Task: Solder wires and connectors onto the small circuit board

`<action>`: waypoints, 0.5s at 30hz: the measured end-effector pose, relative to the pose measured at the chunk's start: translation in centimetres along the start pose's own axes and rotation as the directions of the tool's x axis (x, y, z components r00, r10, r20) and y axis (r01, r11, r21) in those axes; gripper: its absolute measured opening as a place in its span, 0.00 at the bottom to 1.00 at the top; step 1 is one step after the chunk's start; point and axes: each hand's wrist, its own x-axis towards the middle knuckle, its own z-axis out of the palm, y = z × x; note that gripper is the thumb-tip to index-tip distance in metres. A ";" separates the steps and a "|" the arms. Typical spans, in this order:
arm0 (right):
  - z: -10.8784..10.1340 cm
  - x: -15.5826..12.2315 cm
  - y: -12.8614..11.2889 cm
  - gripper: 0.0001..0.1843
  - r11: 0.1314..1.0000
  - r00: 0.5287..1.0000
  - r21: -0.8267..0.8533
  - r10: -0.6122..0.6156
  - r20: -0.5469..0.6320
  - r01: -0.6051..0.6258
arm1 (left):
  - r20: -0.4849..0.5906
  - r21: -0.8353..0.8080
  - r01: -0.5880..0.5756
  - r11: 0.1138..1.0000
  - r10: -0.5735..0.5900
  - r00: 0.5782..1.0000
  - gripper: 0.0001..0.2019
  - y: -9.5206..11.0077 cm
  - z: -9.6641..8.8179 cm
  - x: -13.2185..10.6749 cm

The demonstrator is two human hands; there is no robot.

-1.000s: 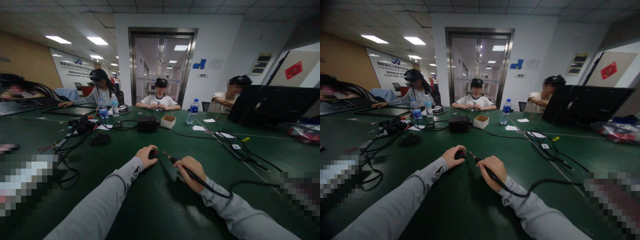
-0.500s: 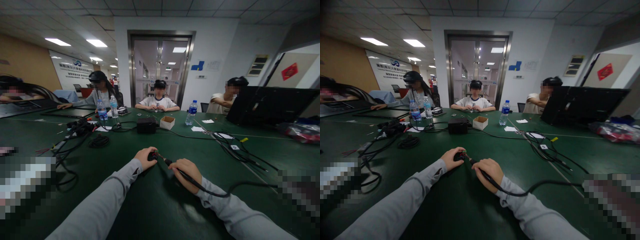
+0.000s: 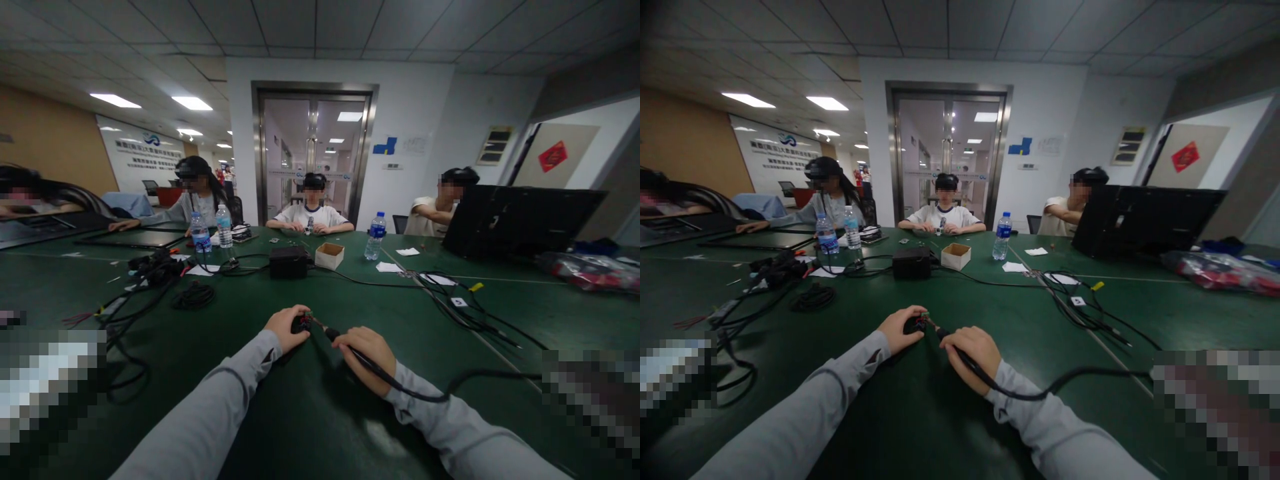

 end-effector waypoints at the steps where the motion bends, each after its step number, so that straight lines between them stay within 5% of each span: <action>1: 0.0 0.0 0.0 0.15 1.000 1.000 0.000 0.004 0.004 -0.004 | -0.001 -0.002 0.002 1.000 -0.002 1.000 0.25 0.1 0.0 0.0; 15: 0.3 -0.2 0.2 0.14 1.000 1.000 0.005 0.001 0.011 -0.002 | -0.007 0.041 -0.016 0.999 0.016 1.000 0.24 0.0 0.1 0.0</action>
